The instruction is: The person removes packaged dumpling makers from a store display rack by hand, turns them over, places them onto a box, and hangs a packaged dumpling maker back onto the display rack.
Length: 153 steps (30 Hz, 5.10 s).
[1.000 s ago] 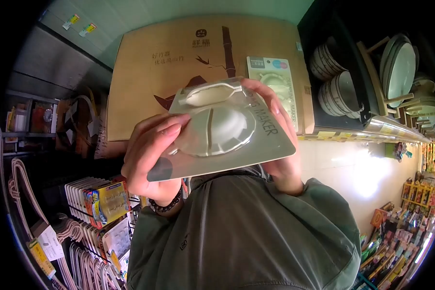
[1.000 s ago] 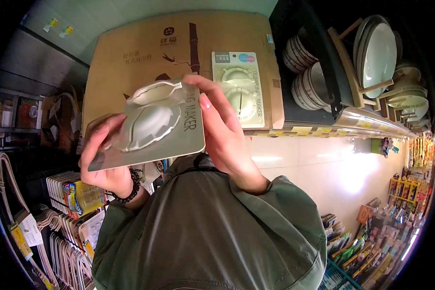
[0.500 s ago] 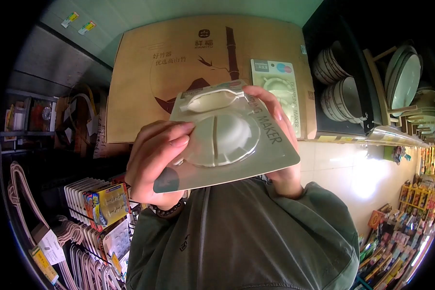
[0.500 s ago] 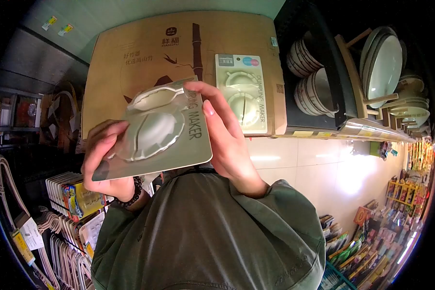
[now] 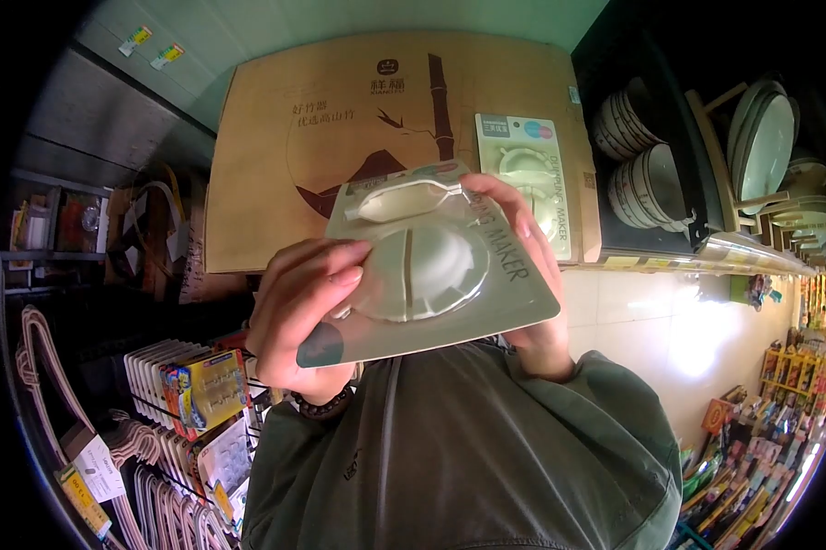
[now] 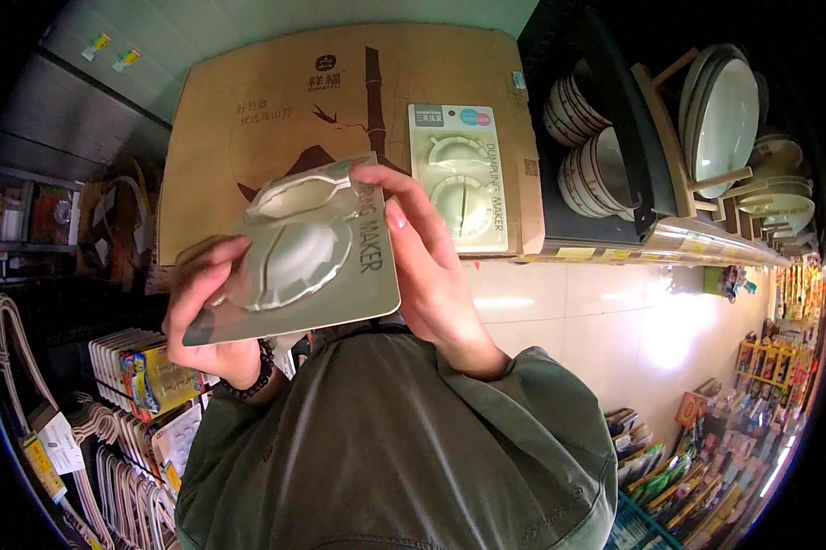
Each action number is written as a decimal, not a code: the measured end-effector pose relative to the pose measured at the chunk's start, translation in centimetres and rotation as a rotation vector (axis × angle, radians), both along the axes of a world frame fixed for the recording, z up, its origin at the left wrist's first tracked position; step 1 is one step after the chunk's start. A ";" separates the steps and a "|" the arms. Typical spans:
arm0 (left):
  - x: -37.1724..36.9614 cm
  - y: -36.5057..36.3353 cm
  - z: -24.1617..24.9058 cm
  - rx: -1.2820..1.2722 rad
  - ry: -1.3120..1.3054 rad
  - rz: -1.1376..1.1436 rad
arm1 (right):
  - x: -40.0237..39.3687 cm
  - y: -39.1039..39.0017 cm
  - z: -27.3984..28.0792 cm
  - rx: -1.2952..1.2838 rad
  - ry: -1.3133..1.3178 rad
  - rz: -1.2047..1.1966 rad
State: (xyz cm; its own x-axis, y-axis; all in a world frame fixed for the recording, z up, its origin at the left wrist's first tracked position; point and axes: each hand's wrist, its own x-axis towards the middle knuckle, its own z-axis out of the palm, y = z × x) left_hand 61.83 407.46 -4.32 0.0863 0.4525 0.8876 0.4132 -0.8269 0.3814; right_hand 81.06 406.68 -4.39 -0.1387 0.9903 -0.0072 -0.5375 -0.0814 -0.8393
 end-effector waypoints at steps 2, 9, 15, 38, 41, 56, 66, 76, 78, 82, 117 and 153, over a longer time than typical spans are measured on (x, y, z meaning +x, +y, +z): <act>0.3 -0.5 0.1 -0.023 -0.018 0.027 | 0.1 -0.1 -0.2 0.001 0.017 0.017; -0.9 -1.4 -0.9 -0.237 0.067 -0.100 | 0.8 -0.4 -1.7 -0.049 0.176 0.047; -1.8 -1.9 -3.1 -0.616 0.363 -0.126 | 0.9 0.1 -5.4 -0.149 0.012 -0.070; 1.0 1.8 -10.7 -0.554 0.352 0.039 | -3.1 -6.1 -8.5 0.010 -0.472 -0.467; 1.3 1.8 -10.7 -0.571 0.347 0.012 | -1.4 -8.9 -8.7 -0.101 -0.389 -0.427; 20.1 -21.6 -8.1 -1.426 -0.265 -1.456 | 4.6 -35.6 -6.2 0.307 0.133 -0.788; 25.4 -51.6 -9.0 -2.263 0.321 -2.291 | 3.0 -63.3 -9.9 -0.229 -0.764 -1.956; 26.8 -72.4 -11.0 0.611 0.950 -2.320 | -1.9 -78.5 -13.4 0.402 0.632 -2.294; 28.4 -76.8 -13.7 0.524 1.001 -2.283 | -2.4 -81.6 -15.5 0.453 0.578 -2.421; 32.8 -84.7 -19.6 0.186 1.147 -2.318 | -4.5 -88.3 -12.7 0.560 0.574 -2.664; 42.0 -148.7 -17.3 0.724 1.387 -2.812 | 3.8 -153.7 -17.2 1.019 0.706 -2.747; 32.1 -226.6 -14.9 0.320 1.463 -3.126 | -7.4 -222.7 -17.9 0.962 0.937 -3.041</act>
State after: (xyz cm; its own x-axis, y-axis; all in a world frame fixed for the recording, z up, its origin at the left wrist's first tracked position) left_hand 93.94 180.89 -19.21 -0.4393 -0.8726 0.2136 -0.3230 0.3753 0.8688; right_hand 73.69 183.98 -22.33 0.1127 -0.8601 -0.4976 0.9232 0.2758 -0.2675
